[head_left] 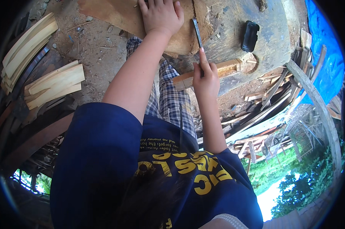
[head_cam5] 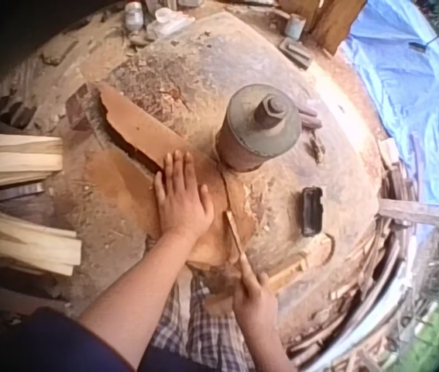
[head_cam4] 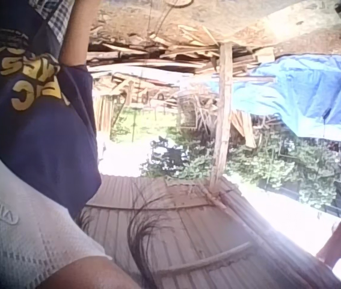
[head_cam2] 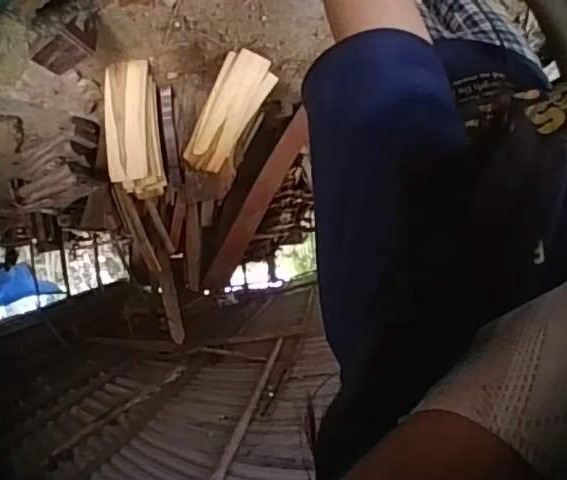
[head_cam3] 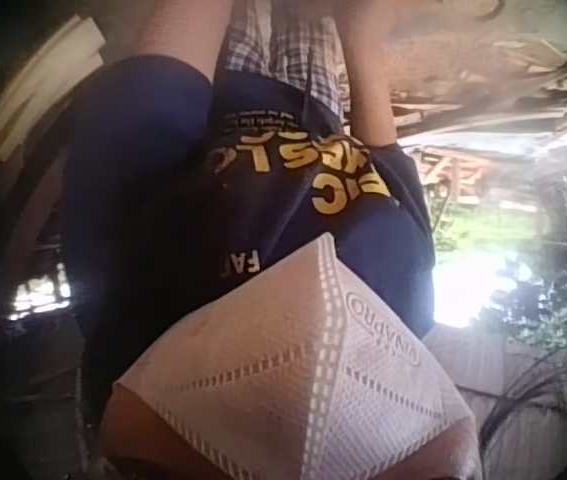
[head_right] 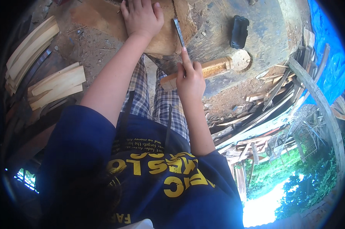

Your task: Using a hand chisel to carve and shape the edge of a curved wood slab.

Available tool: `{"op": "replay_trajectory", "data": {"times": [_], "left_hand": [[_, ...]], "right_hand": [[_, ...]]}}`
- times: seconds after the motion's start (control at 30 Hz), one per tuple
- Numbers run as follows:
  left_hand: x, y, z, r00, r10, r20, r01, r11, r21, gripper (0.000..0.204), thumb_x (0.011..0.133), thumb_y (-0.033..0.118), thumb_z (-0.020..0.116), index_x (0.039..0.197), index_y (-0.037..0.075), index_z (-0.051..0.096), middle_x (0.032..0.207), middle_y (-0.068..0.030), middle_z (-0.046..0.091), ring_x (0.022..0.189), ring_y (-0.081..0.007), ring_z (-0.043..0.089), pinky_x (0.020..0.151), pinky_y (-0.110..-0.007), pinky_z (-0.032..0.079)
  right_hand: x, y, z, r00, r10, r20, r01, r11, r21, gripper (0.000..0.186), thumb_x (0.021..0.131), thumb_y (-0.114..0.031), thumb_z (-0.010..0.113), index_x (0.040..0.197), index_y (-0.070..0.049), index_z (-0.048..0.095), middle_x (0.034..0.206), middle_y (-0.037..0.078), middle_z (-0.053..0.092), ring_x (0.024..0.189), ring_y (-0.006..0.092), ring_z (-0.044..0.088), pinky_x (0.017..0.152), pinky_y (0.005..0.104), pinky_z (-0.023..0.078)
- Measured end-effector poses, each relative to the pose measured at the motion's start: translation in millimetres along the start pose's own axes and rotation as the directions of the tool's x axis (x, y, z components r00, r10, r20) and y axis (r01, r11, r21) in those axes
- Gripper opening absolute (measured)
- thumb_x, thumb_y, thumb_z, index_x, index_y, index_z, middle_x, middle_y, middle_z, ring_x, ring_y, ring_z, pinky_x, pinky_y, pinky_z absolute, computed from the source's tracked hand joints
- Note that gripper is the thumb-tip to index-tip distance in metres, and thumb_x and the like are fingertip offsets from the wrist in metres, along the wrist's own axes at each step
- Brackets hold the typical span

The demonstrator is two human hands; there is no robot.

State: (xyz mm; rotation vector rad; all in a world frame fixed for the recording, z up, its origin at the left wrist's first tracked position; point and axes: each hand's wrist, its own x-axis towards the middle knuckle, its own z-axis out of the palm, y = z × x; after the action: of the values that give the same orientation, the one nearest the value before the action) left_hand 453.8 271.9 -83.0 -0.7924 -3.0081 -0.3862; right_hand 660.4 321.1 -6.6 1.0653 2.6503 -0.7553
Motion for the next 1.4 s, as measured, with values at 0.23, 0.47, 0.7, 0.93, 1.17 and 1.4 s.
{"op": "replay_trajectory", "data": {"times": [0.23, 0.47, 0.7, 0.93, 1.17, 1.4], "left_hand": [[-0.9, -0.1, 0.0, 1.0, -0.001, 0.006, 0.001, 1.0, 0.019, 0.07, 0.093, 0.03, 0.047, 0.151, -0.004, 0.028, 0.159, -0.0217, 0.027, 0.151, -0.0368, 0.018, 0.121, -0.054, 0.014], [-1.8, 1.4, 0.0, 1.0, 0.016, 0.027, -0.017, 0.999, 0.039, 0.071, 0.094, 0.03, 0.047, 0.152, -0.005, 0.026, 0.16, -0.0234, 0.024, 0.151, -0.0385, 0.016, 0.12, -0.055, 0.015], [-2.8, 5.7, 0.8, 0.996, 0.042, 0.081, -0.047, 0.997, 0.064, 0.075, 0.093, 0.03, 0.047, 0.154, -0.005, 0.02, 0.161, -0.0247, 0.02, 0.152, -0.0406, 0.013, 0.117, -0.057, 0.018], [2.0, 2.3, -7.2, 0.994, 0.034, 0.1, -0.036, 0.999, 0.015, 0.077, 0.091, 0.03, 0.049, 0.154, -0.005, 0.021, 0.161, -0.0249, 0.021, 0.151, -0.0412, 0.014, 0.117, -0.057, 0.018], [0.4, 2.1, -9.0, 0.994, 0.035, 0.106, -0.041, 0.998, 0.053, 0.078, 0.09, 0.03, 0.05, 0.152, -0.007, 0.022, 0.16, -0.0259, 0.02, 0.151, -0.0427, 0.012, 0.116, -0.058, 0.018], [-0.5, 6.4, -8.6, 0.989, 0.082, 0.126, -0.095, 0.991, 0.099, 0.077, 0.09, 0.03, 0.05, 0.152, -0.008, 0.023, 0.16, -0.0269, 0.019, 0.151, -0.0445, 0.011, 0.117, -0.058, 0.018]], "right_hand": [[-33.0, 26.5, -14.5, 0.991, -0.034, 0.133, -0.019, 0.927, 0.374, 0.069, 0.092, -0.009, 0.065, 0.154, -0.019, 0.036, 0.107, 0.024, 0.066, 0.094, 0.042, 0.067, 0.08, 0.0453, 0.055], [-19.3, 13.3, -7.2, 0.976, 0.03, 0.217, -0.11, 0.923, 0.368, 0.061, 0.098, -0.016, 0.059, 0.154, -0.021, 0.035, 0.102, 0.025, 0.07, 0.096, 0.0411, 0.07, 0.081, 0.0467, 0.056], [73.2, -14.8, -26.4, 0.995, -0.084, 0.06, 0.051, 0.906, 0.419, 0.054, 0.097, -0.015, 0.059, 0.149, -0.021, 0.045, 0.104, 0.022, 0.072, 0.096, 0.0414, 0.069, 0.078, 0.0434, 0.057], [-21.4, 28.0, -29.8, 0.991, -0.023, 0.132, -0.038, 0.895, 0.443, 0.05, 0.099, -0.015, 0.058, 0.148, -0.022, 0.048, 0.105, 0.023, 0.071, 0.096, 0.036, 0.072, 0.079, 0.0411, 0.057], [-11.3, 20.3, -33.2, 0.925, 0.116, 0.361, -0.253, 0.899, 0.357, 0.049, 0.1, -0.013, 0.056, 0.147, -0.02, 0.048, 0.107, 0.024, 0.071, 0.098, 0.0349, 0.072, 0.076, 0.0395, 0.057], [-15.7, 15.4, -17.0, 0.969, 0.092, 0.231, -0.187, 0.881, 0.435, 0.049, 0.099, -0.013, 0.057, 0.147, -0.02, 0.048, 0.111, 0.024, 0.07, 0.103, 0.0371, 0.069, 0.079, 0.0412, 0.057]]}}
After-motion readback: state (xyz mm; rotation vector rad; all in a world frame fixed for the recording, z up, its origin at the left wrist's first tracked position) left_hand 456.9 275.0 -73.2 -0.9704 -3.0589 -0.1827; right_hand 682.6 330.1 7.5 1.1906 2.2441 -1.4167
